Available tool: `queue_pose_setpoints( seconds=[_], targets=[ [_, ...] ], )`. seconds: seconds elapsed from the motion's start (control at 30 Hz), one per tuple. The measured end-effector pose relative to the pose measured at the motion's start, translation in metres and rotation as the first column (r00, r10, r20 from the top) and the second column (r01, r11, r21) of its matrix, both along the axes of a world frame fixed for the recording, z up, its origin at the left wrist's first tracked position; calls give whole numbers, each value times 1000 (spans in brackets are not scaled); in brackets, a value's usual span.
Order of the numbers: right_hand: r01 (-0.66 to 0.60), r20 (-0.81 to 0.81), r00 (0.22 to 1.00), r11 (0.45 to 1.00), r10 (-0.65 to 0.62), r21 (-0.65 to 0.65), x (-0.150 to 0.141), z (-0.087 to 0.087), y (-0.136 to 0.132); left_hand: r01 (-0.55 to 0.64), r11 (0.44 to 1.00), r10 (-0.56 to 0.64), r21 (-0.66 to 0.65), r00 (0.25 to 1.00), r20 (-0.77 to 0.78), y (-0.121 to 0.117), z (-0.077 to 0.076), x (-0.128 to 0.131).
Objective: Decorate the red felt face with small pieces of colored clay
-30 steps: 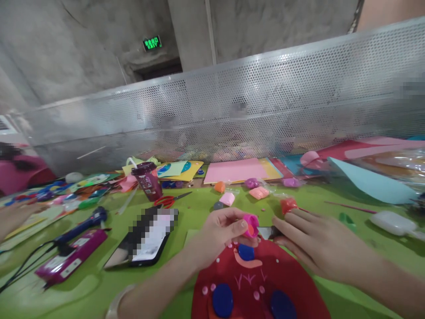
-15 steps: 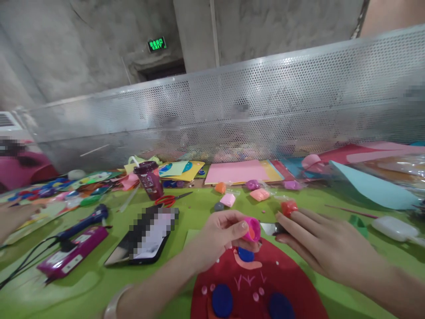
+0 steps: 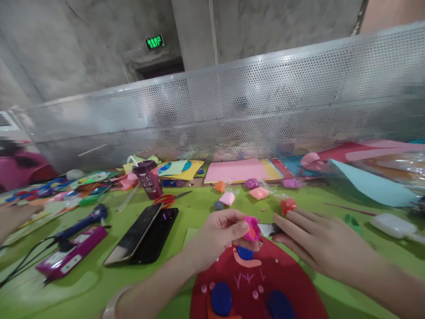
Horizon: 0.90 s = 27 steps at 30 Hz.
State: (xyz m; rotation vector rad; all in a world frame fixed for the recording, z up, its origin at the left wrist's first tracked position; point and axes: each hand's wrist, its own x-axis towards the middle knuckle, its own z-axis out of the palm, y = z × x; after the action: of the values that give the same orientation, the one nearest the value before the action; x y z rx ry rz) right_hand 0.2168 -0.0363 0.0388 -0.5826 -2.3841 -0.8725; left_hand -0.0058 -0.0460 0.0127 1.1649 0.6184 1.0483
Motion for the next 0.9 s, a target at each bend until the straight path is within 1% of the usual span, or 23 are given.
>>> queue_pose_setpoints(
  seconds=[0.17,0.33,0.43,0.53,0.6,0.77,0.9],
  targets=[
    [-32,-8,999,998,32,52,2,2,0,-27,1000,27,1,999,25,1,3,0],
    [-7,27,1000,1000,7,7,-1,2,-1,-12,1000,11,27,999,39,2,-1,0],
    [14,25,1000,1000,-14,-12,-1,2,-1,-10,999,9,36,1000,22,1,-1,-1],
    [21,29,999,1000,-21,-15,-1,1,-1,-8,999,9,36,1000,-21,0,0,-2],
    [21,17,1000,1000,-21,0,0,0,-1,-5,999,6,43,1000,-23,0,2,-2],
    [-13,-28,999,999,15,40,3,0,-1,4,998,-6,64,999,36,1,4,-3],
    [-45,-36,998,999,45,-2,2,2,-2,-3,996,-2,89,998,67,2,4,-3]
  ],
)
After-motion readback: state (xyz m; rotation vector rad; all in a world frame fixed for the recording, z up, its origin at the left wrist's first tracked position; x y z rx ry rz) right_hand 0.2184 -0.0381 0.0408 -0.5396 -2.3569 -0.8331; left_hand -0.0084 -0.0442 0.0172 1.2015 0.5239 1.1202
